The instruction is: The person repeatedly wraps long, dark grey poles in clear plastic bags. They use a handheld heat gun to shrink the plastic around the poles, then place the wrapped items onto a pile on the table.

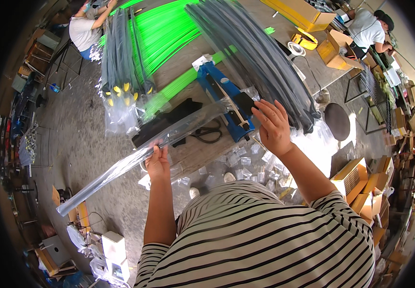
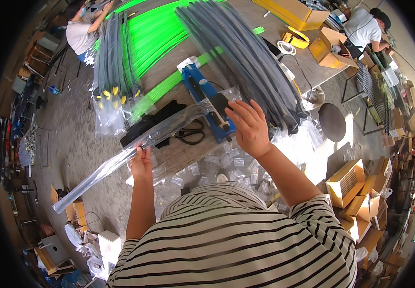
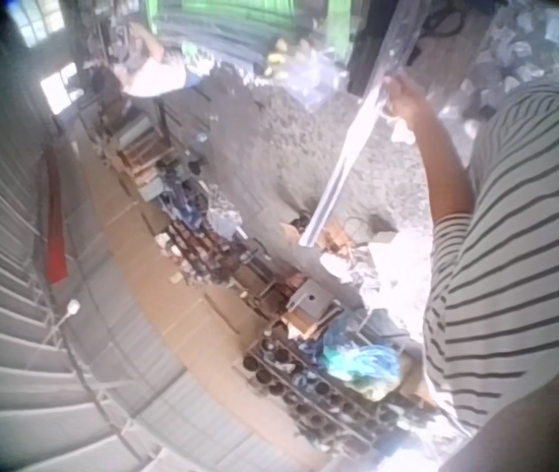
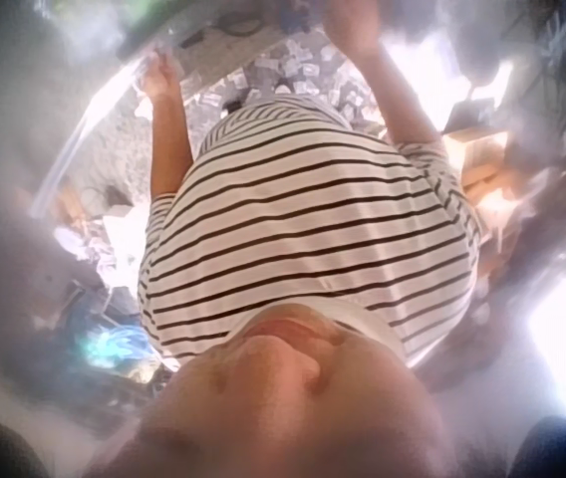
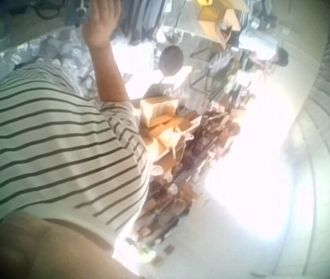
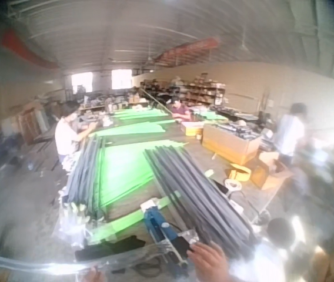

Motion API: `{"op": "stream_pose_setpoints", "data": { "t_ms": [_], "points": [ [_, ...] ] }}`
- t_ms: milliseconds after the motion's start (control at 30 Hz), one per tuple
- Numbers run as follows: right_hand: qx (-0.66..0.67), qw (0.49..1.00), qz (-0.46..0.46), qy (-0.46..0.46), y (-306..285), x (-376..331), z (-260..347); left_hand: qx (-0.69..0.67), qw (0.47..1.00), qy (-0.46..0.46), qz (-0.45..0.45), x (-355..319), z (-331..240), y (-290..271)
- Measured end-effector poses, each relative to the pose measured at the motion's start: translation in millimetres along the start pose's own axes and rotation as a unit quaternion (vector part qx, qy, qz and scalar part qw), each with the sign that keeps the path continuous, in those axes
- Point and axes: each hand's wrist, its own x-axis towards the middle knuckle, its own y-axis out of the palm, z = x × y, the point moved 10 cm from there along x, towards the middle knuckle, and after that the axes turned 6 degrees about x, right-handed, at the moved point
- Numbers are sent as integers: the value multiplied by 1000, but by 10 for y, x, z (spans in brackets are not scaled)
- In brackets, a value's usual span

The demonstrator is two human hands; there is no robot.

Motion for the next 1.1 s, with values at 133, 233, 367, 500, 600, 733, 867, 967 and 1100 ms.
{"op": "stream_pose_setpoints", "data": {
  "t_ms": [133,233,367,500,600,733,867,967,1100],
  "points": [
    [5,1000,-4,10,40,-41,-10,8,1000,-2,0,2,-26,49],
    [8,1000,-13,12,75,-89,-18,9,1000,6,3,21,-28,24],
    [-2,1000,-1,6,196,-210,-62,10,1000,-3,6,25,-4,16],
    [13,999,-15,35,283,-335,-90,13,1000,-12,-3,37,25,-18],
    [17,999,-9,46,304,-328,-84,14,1000,-16,-21,27,21,-24],
    [6,999,-13,45,294,-322,-80,16,999,-17,-26,28,34,-20],
    [11,999,-22,44,318,-337,-96,9,1000,-19,-19,53,55,-32],
    [5,999,-27,41,296,-333,-86,9,1000,-24,-18,63,59,-29],
    [36,997,-36,64,297,-348,-106,6,1000,-30,-3,48,43,36]
  ]
}}
